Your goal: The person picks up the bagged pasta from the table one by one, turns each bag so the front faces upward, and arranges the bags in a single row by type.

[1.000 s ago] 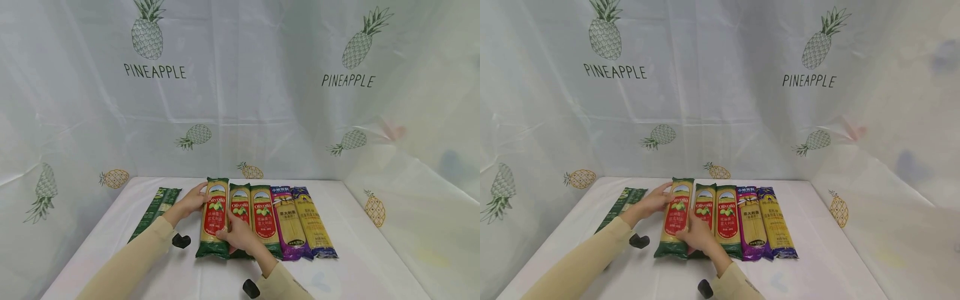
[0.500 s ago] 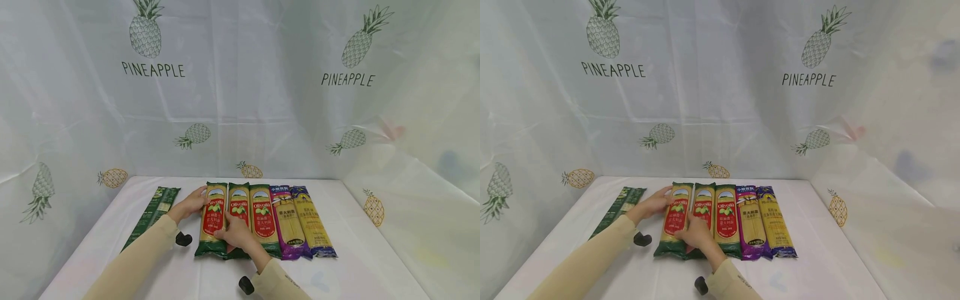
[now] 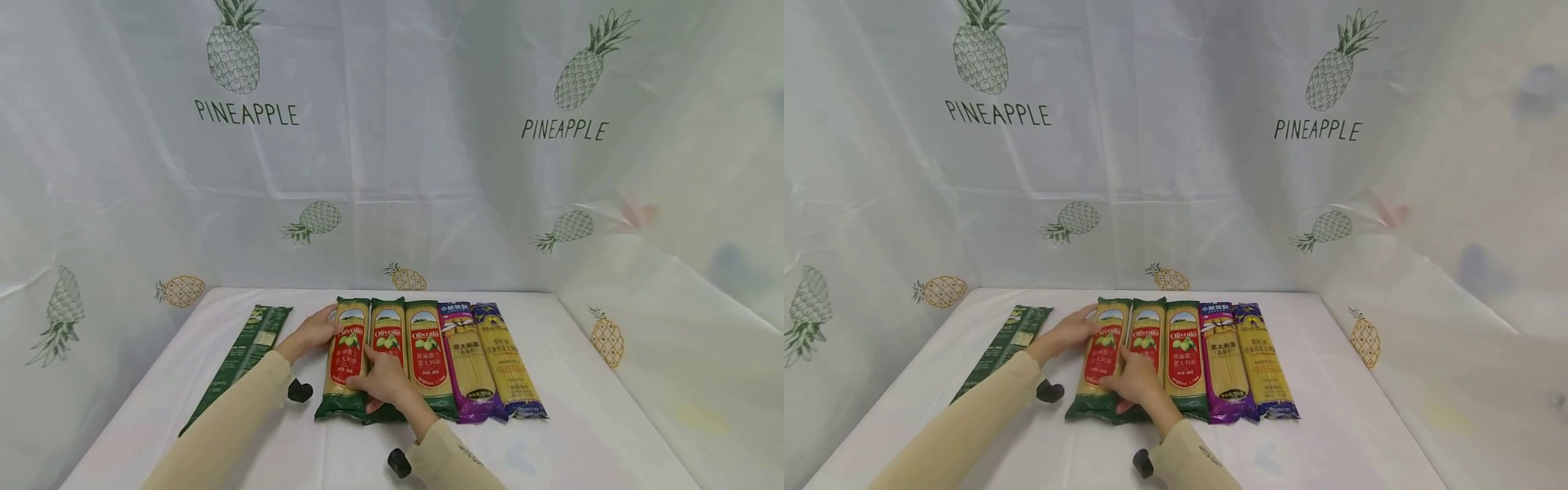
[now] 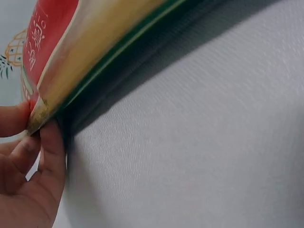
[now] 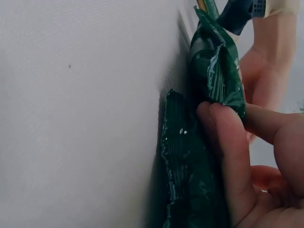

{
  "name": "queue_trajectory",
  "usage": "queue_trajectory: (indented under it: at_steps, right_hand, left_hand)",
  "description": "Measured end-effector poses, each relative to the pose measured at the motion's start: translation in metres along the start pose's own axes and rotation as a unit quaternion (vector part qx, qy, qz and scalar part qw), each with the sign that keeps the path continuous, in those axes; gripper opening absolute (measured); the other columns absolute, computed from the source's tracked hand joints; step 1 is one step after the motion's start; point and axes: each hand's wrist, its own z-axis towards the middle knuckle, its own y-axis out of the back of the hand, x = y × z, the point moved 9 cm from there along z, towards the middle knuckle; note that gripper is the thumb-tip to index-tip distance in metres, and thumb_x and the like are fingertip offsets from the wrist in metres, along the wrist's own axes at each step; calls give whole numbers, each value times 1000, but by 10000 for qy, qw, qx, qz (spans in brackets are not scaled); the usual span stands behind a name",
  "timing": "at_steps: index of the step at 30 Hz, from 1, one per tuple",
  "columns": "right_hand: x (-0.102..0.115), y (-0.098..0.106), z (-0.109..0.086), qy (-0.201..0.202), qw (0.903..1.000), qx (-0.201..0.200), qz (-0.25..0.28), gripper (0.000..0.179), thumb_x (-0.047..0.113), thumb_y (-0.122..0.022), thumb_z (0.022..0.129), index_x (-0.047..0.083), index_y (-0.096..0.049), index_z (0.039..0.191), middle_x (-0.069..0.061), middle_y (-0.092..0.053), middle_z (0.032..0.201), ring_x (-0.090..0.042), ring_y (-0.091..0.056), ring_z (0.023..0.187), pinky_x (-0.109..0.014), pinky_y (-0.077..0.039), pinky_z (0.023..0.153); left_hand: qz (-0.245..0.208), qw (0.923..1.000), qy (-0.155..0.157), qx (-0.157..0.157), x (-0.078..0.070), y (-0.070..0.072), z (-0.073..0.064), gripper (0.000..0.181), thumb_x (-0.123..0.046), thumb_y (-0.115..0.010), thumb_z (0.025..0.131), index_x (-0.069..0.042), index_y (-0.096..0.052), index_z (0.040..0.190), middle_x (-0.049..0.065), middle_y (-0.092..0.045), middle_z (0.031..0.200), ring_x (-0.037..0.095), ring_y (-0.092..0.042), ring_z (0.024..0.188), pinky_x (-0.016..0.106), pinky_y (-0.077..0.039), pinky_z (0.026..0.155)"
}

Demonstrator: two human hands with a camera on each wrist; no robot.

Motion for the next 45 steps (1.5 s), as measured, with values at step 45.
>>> queue_trajectory:
  at_steps: [45]
  right_hand:
    - [-7,1,0,20,9999,126,-24,86,30,-84,94,6,-41,164,-10,-68,66,-16,-66,43,-32,-57,46]
  left_hand:
    - [505,9984,191,-150,3,1,1,70,-23,-56,112,-11,-21,171,18,-66,112,25,-70,96,44,-57,91]
